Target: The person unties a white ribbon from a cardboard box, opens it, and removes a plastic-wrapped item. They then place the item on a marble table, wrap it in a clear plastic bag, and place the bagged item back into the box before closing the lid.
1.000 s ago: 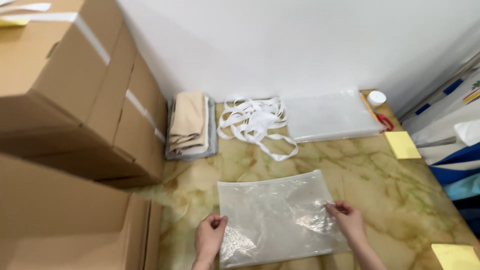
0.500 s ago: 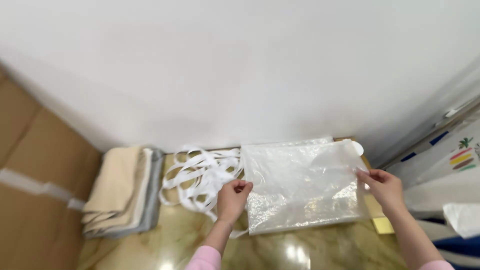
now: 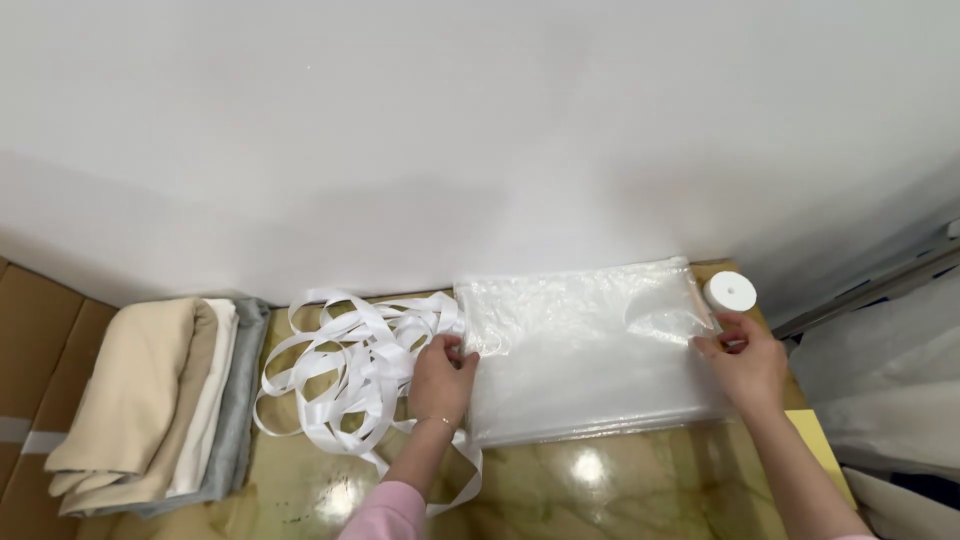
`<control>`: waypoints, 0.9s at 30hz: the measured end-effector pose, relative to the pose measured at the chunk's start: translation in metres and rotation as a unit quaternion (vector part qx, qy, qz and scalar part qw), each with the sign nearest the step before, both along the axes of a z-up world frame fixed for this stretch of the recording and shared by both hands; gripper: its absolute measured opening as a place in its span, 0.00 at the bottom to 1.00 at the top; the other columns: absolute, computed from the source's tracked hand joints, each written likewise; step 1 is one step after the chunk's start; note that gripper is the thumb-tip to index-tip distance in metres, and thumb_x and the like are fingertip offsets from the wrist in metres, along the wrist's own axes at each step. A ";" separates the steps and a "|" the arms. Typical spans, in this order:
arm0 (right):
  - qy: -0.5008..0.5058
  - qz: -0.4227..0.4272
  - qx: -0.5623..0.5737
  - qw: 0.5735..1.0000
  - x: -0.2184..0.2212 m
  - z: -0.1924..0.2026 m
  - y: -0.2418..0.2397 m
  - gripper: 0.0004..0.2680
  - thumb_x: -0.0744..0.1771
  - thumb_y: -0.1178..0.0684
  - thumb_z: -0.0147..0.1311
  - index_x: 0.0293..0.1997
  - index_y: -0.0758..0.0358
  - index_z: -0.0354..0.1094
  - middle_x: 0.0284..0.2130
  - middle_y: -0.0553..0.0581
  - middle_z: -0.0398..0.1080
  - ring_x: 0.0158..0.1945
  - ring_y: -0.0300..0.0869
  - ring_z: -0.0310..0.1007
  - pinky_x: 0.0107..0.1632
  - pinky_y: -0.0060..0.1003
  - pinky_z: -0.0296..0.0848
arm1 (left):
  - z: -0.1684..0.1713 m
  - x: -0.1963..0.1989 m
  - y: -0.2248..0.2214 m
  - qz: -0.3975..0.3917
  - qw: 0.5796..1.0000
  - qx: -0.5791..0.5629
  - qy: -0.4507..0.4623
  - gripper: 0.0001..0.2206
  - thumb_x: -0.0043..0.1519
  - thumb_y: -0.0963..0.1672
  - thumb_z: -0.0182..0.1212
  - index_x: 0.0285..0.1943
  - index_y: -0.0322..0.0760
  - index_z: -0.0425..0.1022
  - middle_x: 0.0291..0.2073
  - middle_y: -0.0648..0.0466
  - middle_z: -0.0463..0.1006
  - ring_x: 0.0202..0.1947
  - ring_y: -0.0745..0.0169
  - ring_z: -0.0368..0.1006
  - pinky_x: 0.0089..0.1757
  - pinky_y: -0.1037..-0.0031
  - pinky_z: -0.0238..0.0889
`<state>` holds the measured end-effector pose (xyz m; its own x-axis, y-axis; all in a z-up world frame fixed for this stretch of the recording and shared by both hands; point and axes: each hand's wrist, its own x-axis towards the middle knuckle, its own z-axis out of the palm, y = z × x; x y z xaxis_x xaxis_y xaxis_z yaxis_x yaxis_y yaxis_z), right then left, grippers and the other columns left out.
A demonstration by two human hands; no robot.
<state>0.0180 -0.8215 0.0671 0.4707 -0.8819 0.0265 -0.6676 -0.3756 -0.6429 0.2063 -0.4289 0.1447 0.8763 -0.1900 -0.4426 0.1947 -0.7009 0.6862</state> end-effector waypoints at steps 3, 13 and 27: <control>-0.027 0.044 -0.163 0.985 -0.017 0.028 0.034 0.17 0.62 0.44 0.67 0.57 0.50 0.78 0.41 0.54 0.75 0.50 0.49 0.71 0.62 0.45 0.61 | -0.018 -0.013 0.007 0.058 0.997 0.023 -0.051 0.18 0.58 0.52 0.66 0.58 0.57 0.74 0.52 0.62 0.74 0.48 0.59 0.77 0.46 0.56 0.71; -0.250 0.104 0.108 0.956 -0.078 0.105 0.235 0.17 0.66 0.61 0.60 0.63 0.58 0.71 0.44 0.58 0.72 0.39 0.43 0.74 0.47 0.35 0.75 | 0.019 -0.122 0.101 0.068 0.967 -0.244 -0.031 0.10 0.59 0.46 0.69 0.47 0.43 0.84 0.46 0.61 0.86 0.41 0.68 0.81 0.42 0.76 0.77; -0.308 0.195 0.249 0.897 -0.148 0.203 0.455 0.18 0.66 0.63 0.59 0.63 0.62 0.67 0.33 0.61 0.73 0.34 0.47 0.78 0.46 0.39 0.80 | 0.089 -0.231 0.390 0.128 0.916 -0.327 -0.195 0.08 0.62 0.44 0.68 0.48 0.41 0.84 0.37 0.58 0.88 0.35 0.73 0.79 0.41 0.80 0.71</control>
